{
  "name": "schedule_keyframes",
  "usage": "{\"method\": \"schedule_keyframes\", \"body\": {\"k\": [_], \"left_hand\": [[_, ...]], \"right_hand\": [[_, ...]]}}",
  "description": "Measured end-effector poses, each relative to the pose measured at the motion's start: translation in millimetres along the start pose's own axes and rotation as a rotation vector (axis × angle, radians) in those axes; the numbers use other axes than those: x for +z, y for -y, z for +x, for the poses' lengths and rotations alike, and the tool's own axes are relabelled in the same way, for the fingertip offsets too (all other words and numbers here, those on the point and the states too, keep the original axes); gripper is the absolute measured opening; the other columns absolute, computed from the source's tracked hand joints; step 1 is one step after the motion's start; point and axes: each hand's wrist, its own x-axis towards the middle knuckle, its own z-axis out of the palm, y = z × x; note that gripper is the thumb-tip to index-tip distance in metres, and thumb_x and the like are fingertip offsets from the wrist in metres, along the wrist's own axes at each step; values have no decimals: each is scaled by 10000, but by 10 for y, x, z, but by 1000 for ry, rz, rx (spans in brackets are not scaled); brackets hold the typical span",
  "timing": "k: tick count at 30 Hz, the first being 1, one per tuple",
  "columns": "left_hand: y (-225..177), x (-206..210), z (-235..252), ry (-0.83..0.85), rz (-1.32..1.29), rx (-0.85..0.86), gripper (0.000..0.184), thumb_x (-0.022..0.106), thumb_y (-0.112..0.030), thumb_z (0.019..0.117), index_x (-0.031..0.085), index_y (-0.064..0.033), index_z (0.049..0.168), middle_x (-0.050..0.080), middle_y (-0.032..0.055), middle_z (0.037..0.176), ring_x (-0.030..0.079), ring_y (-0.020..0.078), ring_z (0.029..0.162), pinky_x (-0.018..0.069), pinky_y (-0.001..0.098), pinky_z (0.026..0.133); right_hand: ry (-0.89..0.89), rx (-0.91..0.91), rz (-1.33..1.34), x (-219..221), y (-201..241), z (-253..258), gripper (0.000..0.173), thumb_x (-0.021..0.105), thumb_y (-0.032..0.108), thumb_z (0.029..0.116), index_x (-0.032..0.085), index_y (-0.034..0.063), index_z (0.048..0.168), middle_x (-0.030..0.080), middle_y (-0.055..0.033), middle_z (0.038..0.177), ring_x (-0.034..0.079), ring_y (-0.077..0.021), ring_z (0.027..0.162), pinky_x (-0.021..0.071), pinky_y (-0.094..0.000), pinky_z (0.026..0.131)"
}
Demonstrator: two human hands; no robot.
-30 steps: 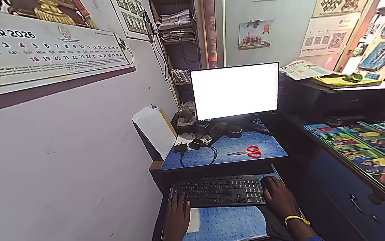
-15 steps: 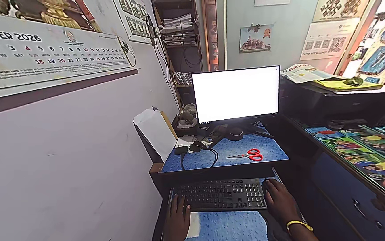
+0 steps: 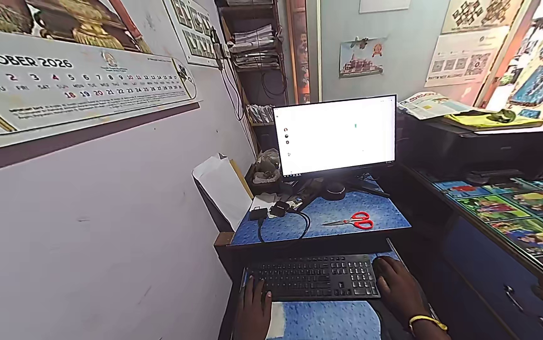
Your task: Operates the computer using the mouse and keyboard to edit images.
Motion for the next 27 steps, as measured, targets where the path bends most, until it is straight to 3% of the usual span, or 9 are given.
{"method": "schedule_keyframes", "body": {"k": [5, 14, 27], "left_hand": [[4, 3, -8, -3, -16, 4, 577, 376, -504, 1023, 634, -135, 1383, 424, 190, 1586, 421, 411, 1447, 383, 544, 1158], [3, 16, -19, -15, -7, 12, 569, 373, -495, 1024, 634, -139, 1384, 422, 193, 1586, 423, 415, 1444, 374, 545, 1162], [18, 38, -3, -16, 24, 13, 588, 351, -503, 1022, 633, -138, 1387, 429, 197, 1580, 430, 426, 1437, 374, 544, 1160]], "right_hand": [[-21, -10, 14, 83, -32, -4, 457, 499, 362, 944, 694, 167, 1309, 630, -79, 1398, 575, -274, 1321, 467, -456, 1107], [15, 13, 8, -80, 51, 0, 438, 548, 343, 875, 716, 184, 1247, 646, -62, 1352, 592, -260, 1286, 503, -475, 1052], [5, -36, 18, -6, -1, -13, 468, 515, 364, 883, 716, 173, 1260, 637, -76, 1373, 579, -266, 1309, 482, -473, 1082]]}}
